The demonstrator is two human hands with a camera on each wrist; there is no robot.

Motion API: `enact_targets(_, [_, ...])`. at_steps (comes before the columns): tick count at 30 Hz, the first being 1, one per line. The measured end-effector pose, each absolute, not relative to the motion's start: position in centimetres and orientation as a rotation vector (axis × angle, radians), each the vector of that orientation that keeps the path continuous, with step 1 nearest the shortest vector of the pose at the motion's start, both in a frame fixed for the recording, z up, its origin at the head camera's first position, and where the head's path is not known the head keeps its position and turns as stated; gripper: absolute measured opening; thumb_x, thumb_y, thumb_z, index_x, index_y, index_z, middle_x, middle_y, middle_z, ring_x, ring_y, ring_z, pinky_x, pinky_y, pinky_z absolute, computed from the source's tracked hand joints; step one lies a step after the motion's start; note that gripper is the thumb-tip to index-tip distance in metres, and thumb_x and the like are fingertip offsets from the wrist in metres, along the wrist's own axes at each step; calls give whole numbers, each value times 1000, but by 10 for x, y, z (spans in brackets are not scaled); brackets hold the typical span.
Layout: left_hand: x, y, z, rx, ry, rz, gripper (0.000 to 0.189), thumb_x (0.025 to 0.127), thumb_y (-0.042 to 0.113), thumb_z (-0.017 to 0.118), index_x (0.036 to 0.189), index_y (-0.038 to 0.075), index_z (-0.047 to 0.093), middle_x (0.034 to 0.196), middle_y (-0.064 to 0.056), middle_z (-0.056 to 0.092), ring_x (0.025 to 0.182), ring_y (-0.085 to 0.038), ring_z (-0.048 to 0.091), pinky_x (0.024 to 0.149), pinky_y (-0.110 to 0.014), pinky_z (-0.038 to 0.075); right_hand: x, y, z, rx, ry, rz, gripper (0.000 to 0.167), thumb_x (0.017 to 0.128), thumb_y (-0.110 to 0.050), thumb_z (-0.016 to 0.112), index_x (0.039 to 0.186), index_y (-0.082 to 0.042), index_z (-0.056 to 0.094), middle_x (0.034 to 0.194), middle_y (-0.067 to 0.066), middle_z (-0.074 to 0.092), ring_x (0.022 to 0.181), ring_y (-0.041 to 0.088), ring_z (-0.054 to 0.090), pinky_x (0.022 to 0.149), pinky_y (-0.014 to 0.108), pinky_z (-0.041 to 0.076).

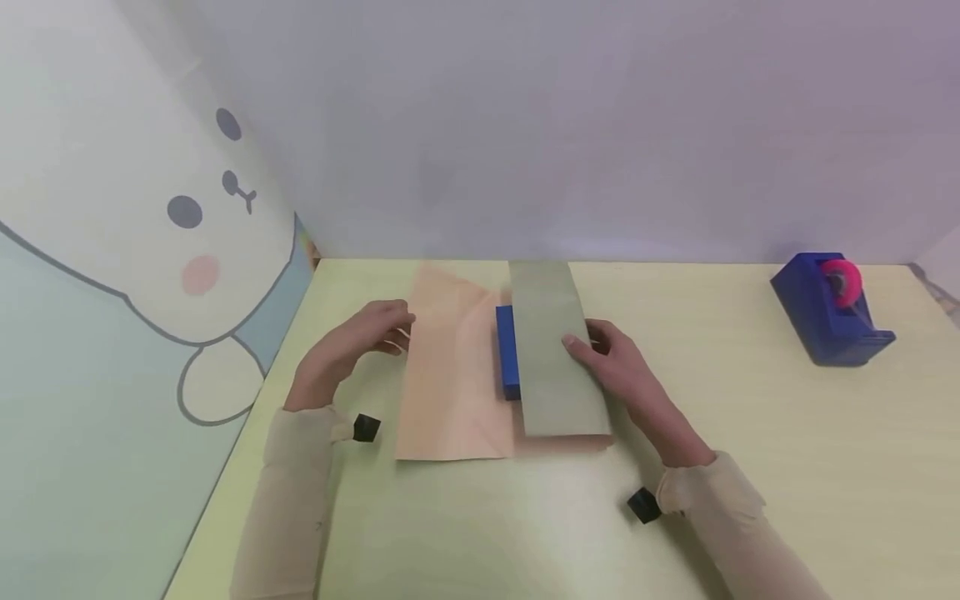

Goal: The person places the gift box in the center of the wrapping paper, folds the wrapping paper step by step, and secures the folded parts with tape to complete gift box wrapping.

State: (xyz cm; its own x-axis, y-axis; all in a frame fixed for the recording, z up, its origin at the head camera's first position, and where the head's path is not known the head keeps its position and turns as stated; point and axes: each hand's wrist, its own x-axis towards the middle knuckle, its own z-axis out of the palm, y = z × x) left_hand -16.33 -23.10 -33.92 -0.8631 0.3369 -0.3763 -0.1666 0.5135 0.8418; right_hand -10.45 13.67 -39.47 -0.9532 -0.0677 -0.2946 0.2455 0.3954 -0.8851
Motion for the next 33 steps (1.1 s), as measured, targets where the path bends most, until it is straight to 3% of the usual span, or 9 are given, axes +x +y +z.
enact_targets(3, [-163, -226, -337, 153, 2211, 1442, 27, 106, 33, 49, 99, 9, 61, 97, 2, 68, 89, -15, 69, 90, -33, 57, -104, 136, -394, 151, 2373, -1596, 81, 103, -50, 59, 162, -3, 29, 160, 24, 43, 138, 39, 53, 112, 54, 47])
enact_targets(10, [-160, -215, -335, 150, 2073, 1648, 27, 107, 26, 49, 86, 12, 58, 90, 6, 70, 82, -11, 69, 87, -30, 58, -103, 135, -394, 148, 2390, -1598, 80, 103, -50, 59, 162, -3, 31, 159, 25, 45, 135, 38, 56, 107, 52, 52])
enact_targets(14, [-161, -204, -333, 129, 1972, 1740, 24, 108, 24, 47, 93, 17, 63, 89, 8, 70, 86, -10, 70, 87, -30, 59, -102, 135, -394, 170, 2368, -1598, 81, 104, -50, 58, 163, -4, 28, 161, 24, 43, 136, 39, 55, 109, 54, 51])
enact_targets(17, [-161, -192, -330, 124, 1905, 1801, 23, 109, 25, 46, 96, 17, 64, 88, 7, 69, 87, -11, 70, 89, -33, 59, -102, 134, -394, 172, 2358, -1608, 80, 104, -50, 58, 163, -4, 28, 161, 23, 42, 137, 39, 55, 110, 55, 50])
enact_targets(22, [-162, -171, -325, 127, 1813, 1887, 26, 107, 25, 49, 87, 18, 63, 84, 7, 66, 85, -13, 69, 92, -37, 58, -102, 132, -392, 164, 2336, -1651, 78, 104, -48, 58, 162, -4, 29, 160, 24, 43, 136, 39, 55, 110, 55, 50])
enact_targets(28, [-165, -149, -324, 159, 1781, 1908, 25, 108, 24, 49, 88, 16, 63, 89, 4, 66, 87, -14, 69, 87, -32, 59, -101, 131, -392, 177, 2319, -1680, 78, 104, -48, 60, 162, -5, 30, 156, 23, 47, 131, 38, 59, 104, 51, 54])
enact_targets(33, [-168, -132, -327, 176, 1736, 1950, 26, 108, 22, 50, 88, 12, 63, 91, 2, 69, 87, -15, 70, 89, -32, 58, -101, 131, -396, 191, 2354, -1668, 76, 104, -48, 60, 160, -5, 32, 157, 23, 47, 134, 38, 57, 109, 53, 51])
